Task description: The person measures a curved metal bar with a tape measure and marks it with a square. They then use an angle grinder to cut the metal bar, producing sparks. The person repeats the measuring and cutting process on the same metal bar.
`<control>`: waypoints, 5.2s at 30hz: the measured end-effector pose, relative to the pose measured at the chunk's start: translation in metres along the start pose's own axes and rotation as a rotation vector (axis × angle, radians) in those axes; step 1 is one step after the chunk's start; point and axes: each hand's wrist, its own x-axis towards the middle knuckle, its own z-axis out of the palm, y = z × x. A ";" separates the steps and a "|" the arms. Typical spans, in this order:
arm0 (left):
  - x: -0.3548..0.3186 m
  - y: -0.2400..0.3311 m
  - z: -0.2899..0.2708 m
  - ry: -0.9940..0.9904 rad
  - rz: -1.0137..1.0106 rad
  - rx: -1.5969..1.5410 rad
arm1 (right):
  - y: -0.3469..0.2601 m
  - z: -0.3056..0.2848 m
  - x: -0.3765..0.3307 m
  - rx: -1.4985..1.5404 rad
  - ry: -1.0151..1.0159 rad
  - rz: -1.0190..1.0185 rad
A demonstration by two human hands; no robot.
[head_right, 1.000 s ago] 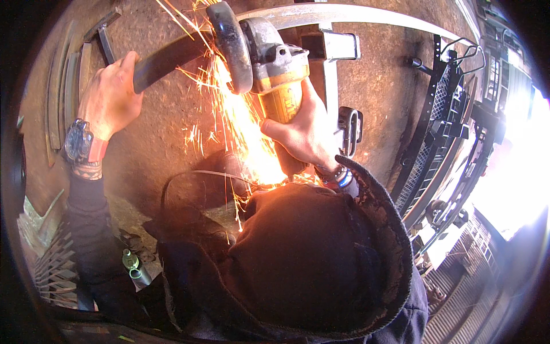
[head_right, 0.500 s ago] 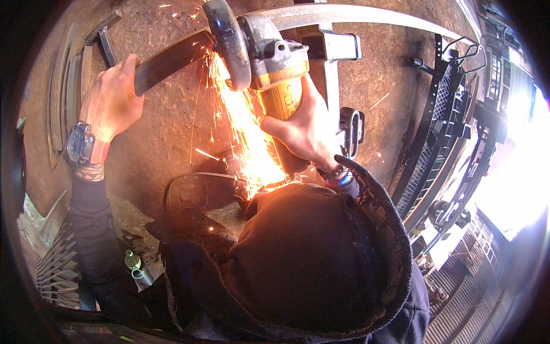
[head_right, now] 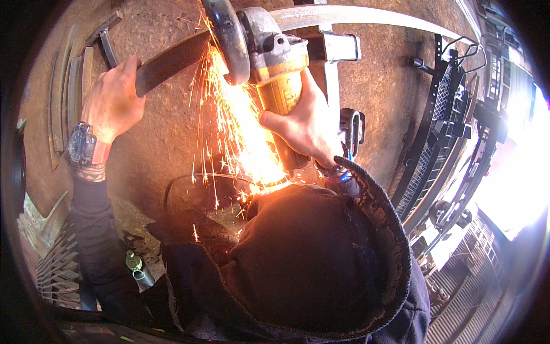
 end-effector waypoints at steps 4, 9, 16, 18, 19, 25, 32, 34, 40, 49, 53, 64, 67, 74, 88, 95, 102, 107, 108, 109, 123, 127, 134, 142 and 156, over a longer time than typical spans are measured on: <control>0.003 0.001 0.003 0.015 0.023 0.001 | -0.001 -0.003 0.001 -0.056 0.016 -0.022; 0.000 -0.001 -0.002 -0.014 -0.007 -0.010 | 0.001 -0.001 0.003 0.003 0.000 -0.009; 0.000 -0.003 0.002 0.033 0.031 0.008 | 0.009 -0.004 -0.014 0.003 -0.030 0.051; 0.000 0.000 -0.001 0.020 0.010 -0.005 | 0.011 -0.006 -0.021 -0.010 -0.051 0.084; -0.001 0.001 -0.002 0.014 0.001 -0.011 | 0.014 -0.006 -0.023 -0.047 -0.039 0.064; -0.001 -0.001 0.000 0.031 0.019 -0.016 | 0.003 -0.006 -0.017 -0.039 -0.036 0.087; 0.000 -0.003 0.004 0.027 0.022 0.006 | 0.002 -0.001 0.004 -0.064 0.014 0.002; 0.000 0.001 -0.001 0.032 0.014 -0.008 | 0.001 -0.004 0.005 -0.070 0.007 0.007; -0.002 -0.002 0.002 0.048 0.024 0.008 | 0.006 -0.003 -0.006 -0.010 -0.021 0.039; 0.000 0.002 -0.003 -0.001 -0.020 -0.013 | 0.016 -0.003 -0.015 0.016 -0.028 0.027; -0.001 -0.001 0.000 0.013 -0.004 -0.002 | 0.007 -0.002 -0.003 -0.021 -0.025 0.028; 0.000 -0.003 0.000 -0.009 -0.013 0.015 | 0.009 -0.004 -0.007 -0.044 -0.035 0.057; 0.002 0.003 -0.005 -0.026 -0.030 -0.043 | 0.011 -0.005 -0.017 0.044 -0.015 0.040; 0.000 -0.002 0.001 0.010 0.002 -0.012 | 0.006 -0.004 -0.007 -0.038 -0.037 0.041; 0.004 -0.002 -0.004 -0.062 -0.008 -0.013 | 0.016 -0.004 -0.008 -0.008 -0.027 0.025; 0.000 0.000 -0.002 0.031 0.001 -0.032 | 0.008 -0.005 -0.012 0.025 -0.034 0.053; 0.000 -0.004 0.002 0.021 0.007 -0.030 | 0.014 -0.003 0.009 -0.004 -0.004 -0.027; 0.002 -0.002 -0.003 0.003 0.025 -0.037 | 0.007 -0.006 0.011 0.019 -0.015 -0.015; 0.001 0.000 -0.005 0.006 0.017 -0.051 | 0.008 -0.006 0.009 0.002 -0.017 -0.010; 0.000 0.002 -0.006 0.008 0.009 -0.066 | 0.008 -0.006 0.007 -0.016 -0.019 -0.005; 0.001 -0.002 -0.002 0.015 0.018 -0.050 | 0.002 -0.007 -0.009 -0.062 -0.047 0.088; 0.000 -0.001 0.002 0.066 0.016 -0.036 | 0.012 -0.005 0.001 -0.030 -0.020 0.006; 0.002 -0.002 0.002 0.064 0.048 -0.046 | 0.007 -0.005 0.007 -0.012 0.001 0.001; 0.004 -0.004 0.003 0.055 0.041 -0.057 | 0.016 -0.005 -0.002 0.004 -0.015 0.037; 0.002 -0.004 0.003 0.070 0.045 -0.026 | 0.018 -0.003 -0.010 -0.009 -0.014 0.016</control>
